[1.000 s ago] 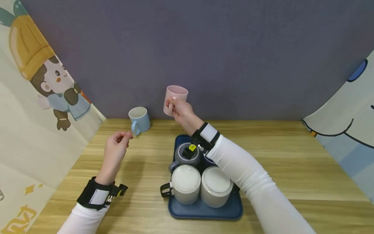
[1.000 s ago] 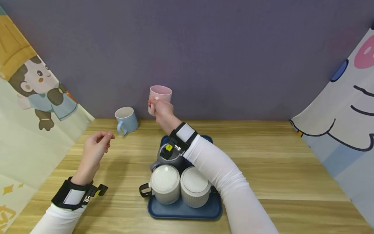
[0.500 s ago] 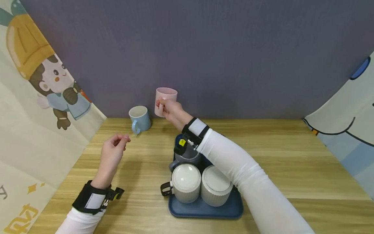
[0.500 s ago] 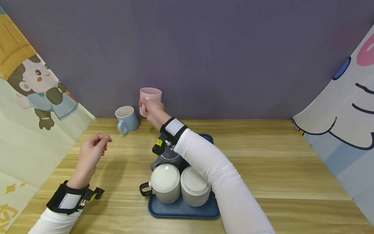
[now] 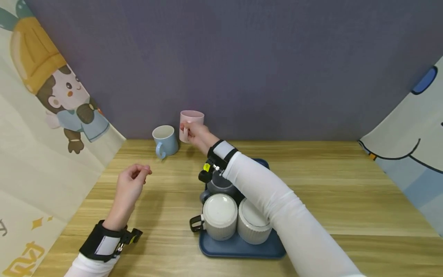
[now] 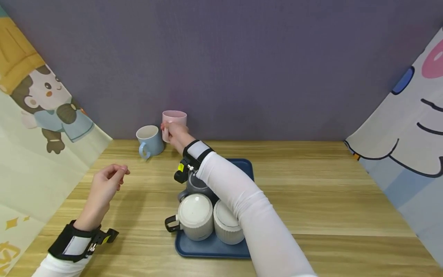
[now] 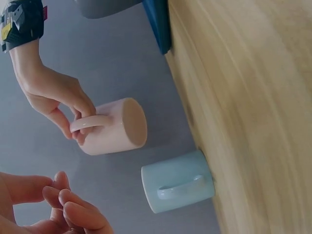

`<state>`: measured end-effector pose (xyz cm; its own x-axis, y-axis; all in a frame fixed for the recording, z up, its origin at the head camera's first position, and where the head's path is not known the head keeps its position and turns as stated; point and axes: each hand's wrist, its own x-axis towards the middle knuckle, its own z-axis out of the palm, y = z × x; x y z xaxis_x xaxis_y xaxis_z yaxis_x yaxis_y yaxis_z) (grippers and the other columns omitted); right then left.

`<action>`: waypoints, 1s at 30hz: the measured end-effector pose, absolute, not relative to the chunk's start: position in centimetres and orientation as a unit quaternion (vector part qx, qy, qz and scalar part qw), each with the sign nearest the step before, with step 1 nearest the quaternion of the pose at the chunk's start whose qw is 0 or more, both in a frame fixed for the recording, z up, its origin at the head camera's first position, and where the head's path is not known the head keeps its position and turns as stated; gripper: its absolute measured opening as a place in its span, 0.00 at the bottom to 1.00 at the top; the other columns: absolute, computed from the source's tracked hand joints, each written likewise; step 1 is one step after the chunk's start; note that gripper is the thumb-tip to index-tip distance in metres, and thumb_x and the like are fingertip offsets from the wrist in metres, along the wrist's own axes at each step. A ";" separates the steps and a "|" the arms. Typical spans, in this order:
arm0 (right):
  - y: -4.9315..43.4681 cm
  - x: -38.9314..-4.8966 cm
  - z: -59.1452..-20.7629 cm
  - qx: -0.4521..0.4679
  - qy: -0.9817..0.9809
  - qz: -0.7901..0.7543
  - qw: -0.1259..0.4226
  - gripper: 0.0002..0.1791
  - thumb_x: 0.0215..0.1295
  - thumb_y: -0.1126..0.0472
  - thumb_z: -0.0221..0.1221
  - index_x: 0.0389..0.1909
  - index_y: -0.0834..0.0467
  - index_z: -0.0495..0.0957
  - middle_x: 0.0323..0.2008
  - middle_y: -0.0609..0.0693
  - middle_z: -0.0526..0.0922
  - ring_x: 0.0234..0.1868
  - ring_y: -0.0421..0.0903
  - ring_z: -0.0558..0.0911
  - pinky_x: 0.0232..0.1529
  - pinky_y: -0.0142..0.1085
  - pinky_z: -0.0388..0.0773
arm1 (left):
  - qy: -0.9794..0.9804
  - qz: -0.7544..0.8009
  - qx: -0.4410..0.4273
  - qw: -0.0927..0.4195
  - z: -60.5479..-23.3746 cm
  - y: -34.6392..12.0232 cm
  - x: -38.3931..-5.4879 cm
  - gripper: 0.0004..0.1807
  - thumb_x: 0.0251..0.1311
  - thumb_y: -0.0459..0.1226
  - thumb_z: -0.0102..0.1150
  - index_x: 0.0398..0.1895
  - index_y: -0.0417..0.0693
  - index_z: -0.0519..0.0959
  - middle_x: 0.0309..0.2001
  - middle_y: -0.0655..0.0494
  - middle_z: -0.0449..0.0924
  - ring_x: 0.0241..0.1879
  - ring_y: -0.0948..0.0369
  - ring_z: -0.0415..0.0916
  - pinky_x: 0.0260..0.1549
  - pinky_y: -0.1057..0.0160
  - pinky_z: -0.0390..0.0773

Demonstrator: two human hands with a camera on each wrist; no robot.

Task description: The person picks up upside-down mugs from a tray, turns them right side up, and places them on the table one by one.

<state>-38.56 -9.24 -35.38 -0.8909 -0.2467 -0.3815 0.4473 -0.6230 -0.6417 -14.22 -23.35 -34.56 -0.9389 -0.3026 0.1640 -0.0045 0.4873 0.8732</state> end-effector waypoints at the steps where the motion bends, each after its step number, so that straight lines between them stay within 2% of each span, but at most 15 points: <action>1: -9.6 -39.4 -36.2 0.127 0.383 -0.893 0.197 0.05 0.57 0.74 0.61 0.34 0.65 0.77 0.30 0.54 0.81 0.28 0.40 0.78 0.17 0.20 0.69 | -0.851 -0.496 0.091 0.149 -34.6 -23.4 -14.2 0.20 0.69 0.46 0.48 0.38 0.36 0.77 0.30 0.64 0.73 0.27 0.66 0.65 0.23 0.68 0.65; 8: -10.2 -38.4 -35.9 0.172 0.398 -0.877 0.208 0.04 0.63 0.74 0.55 0.30 0.63 0.73 0.23 0.52 0.74 0.22 0.40 0.72 0.11 0.19 0.62 | -0.855 -0.487 0.093 0.153 -34.6 -23.6 -14.0 0.20 0.69 0.47 0.48 0.37 0.37 0.78 0.28 0.66 0.72 0.27 0.65 0.65 0.22 0.68 0.65; 13: -10.6 -39.7 -38.0 0.157 0.398 -0.875 0.229 0.03 0.62 0.74 0.56 0.30 0.66 0.75 0.23 0.53 0.74 0.20 0.40 0.71 0.11 0.20 0.63 | -0.855 -0.486 0.092 0.156 -34.6 -23.5 -13.9 0.20 0.69 0.47 0.48 0.37 0.37 0.78 0.30 0.65 0.73 0.27 0.65 0.66 0.24 0.68 0.66; 15: -11.1 -41.6 -40.1 0.147 0.399 -0.876 0.227 0.02 0.59 0.74 0.59 0.31 0.67 0.76 0.24 0.54 0.76 0.21 0.41 0.72 0.12 0.21 0.65 | -0.854 -0.488 0.090 0.155 -34.6 -23.5 -13.9 0.20 0.69 0.47 0.48 0.37 0.37 0.78 0.31 0.64 0.74 0.28 0.64 0.66 0.25 0.68 0.67; 22: -13.5 -48.5 -46.8 0.172 0.426 -0.863 0.212 0.10 0.54 0.73 0.64 0.38 0.63 0.78 0.32 0.54 0.81 0.27 0.41 0.77 0.19 0.22 0.68 | -0.853 -0.489 0.091 0.158 -34.6 -23.4 -13.9 0.19 0.69 0.46 0.48 0.37 0.37 0.78 0.31 0.64 0.74 0.28 0.64 0.66 0.25 0.68 0.67; 26: -14.2 -52.0 -50.1 0.167 0.423 -0.863 0.219 0.12 0.50 0.74 0.66 0.36 0.63 0.78 0.31 0.55 0.83 0.27 0.43 0.81 0.19 0.27 0.74 | -0.855 -0.486 0.088 0.158 -34.6 -23.4 -13.9 0.19 0.69 0.45 0.48 0.36 0.37 0.78 0.32 0.63 0.75 0.27 0.64 0.66 0.25 0.68 0.67; 30: -14.9 -55.4 -53.4 0.178 0.435 -0.850 0.236 0.19 0.41 0.75 0.68 0.37 0.60 0.79 0.33 0.53 0.84 0.31 0.44 0.82 0.20 0.29 0.74 | -0.855 -0.486 0.089 0.156 -34.7 -23.3 -14.0 0.19 0.69 0.45 0.48 0.36 0.37 0.78 0.32 0.60 0.76 0.27 0.64 0.66 0.25 0.68 0.67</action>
